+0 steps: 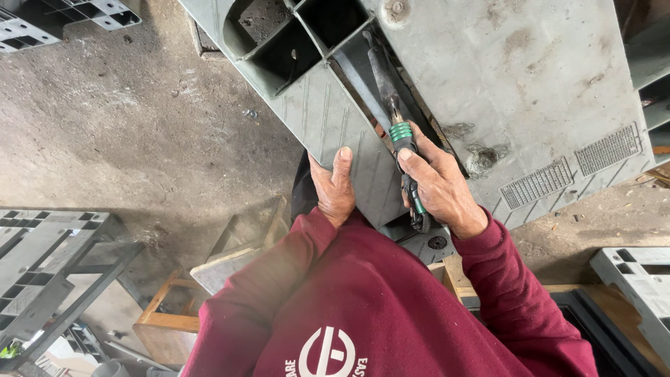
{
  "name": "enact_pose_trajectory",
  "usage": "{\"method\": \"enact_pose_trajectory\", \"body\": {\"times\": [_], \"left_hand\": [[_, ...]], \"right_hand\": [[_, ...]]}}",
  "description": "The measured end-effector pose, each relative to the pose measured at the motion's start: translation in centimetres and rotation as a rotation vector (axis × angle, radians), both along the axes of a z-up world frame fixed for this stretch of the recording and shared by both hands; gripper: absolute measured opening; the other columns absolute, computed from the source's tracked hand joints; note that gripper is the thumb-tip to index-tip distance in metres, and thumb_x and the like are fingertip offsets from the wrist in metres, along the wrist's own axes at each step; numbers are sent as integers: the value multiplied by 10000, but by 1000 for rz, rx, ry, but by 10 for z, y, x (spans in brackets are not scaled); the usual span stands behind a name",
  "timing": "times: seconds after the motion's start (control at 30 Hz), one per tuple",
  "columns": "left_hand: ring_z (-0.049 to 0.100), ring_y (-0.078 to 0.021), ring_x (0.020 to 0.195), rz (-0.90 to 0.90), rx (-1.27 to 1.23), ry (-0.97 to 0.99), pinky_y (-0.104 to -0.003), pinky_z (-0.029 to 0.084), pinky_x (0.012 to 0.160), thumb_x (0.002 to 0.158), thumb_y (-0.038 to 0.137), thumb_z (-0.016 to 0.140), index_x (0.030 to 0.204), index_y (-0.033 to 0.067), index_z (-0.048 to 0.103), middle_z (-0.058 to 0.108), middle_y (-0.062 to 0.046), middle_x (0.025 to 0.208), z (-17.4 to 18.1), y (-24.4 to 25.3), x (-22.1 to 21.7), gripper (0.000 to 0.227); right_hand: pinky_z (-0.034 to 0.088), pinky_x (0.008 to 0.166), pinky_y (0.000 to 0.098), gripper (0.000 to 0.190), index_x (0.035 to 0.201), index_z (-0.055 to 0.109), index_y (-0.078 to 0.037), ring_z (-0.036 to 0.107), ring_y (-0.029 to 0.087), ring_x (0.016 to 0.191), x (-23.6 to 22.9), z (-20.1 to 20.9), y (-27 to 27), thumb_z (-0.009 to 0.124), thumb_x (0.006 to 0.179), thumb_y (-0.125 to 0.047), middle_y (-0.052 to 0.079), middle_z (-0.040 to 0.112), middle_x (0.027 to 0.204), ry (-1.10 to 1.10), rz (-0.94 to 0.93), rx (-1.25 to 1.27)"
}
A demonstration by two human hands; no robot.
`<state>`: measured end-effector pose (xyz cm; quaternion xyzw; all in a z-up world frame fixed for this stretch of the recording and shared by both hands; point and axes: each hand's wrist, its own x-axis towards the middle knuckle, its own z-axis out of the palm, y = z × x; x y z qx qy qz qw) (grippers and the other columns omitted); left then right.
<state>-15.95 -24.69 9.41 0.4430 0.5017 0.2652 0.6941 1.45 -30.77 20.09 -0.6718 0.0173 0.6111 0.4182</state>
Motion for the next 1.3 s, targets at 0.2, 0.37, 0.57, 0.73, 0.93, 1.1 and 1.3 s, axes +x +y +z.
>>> {"method": "enact_pose_trajectory", "body": {"times": [0.2,0.37,0.57,0.73,0.93,1.1,1.3], "left_hand": [[517,-255,1336,-8,7,11,-364,392,1174,1022,363,669,1546,-73,331,515,-190,1474,-2,0,-1,761],[517,-247,1323,13,-16,-41,-365,396,1171,1018,348,685,1556,-64,323,515,-180,1465,-3,-1,0,768],[499,-241,1338,-22,-48,-117,-365,396,1177,1015,336,704,1567,-56,291,491,-166,1476,-2,2,-5,793],[488,-241,1345,-14,-85,-152,-368,388,1180,1004,326,716,1568,-53,277,473,-167,1484,-5,3,-5,808],[490,-242,1354,-23,-53,-97,-368,385,1186,1004,328,714,1570,-58,292,478,-171,1493,-6,1,-7,805],[493,-240,1345,-24,-50,-75,-368,388,1180,997,339,720,1567,-61,304,487,-172,1485,-6,2,-6,811],[482,-237,1346,-24,-63,-103,-367,385,1178,995,342,720,1566,-54,286,472,-167,1487,-6,1,-7,819]], "right_hand": [[472,469,243,673,1584,397,-73,553,92,529,-1,1,1,570,984,-324,1,565,842,-5,3,17],[472,463,243,678,1584,402,-71,553,90,524,0,0,1,578,981,-326,5,560,838,6,-12,2],[463,454,255,681,1587,395,-35,543,99,517,-4,-7,-10,591,982,-282,33,572,827,17,-100,55],[463,453,259,681,1587,389,-44,543,91,518,-9,0,-23,577,973,-272,42,596,833,-97,-36,-2],[458,451,258,669,1571,407,-45,529,92,497,-7,-6,-21,586,970,-277,38,618,845,-81,-37,-5],[456,455,255,662,1567,422,-45,531,88,507,-8,-8,-19,592,970,-276,34,610,868,-81,-49,13],[452,460,253,660,1572,434,-51,533,91,514,-5,-12,-17,592,974,-280,40,591,846,-61,-37,9]]}}
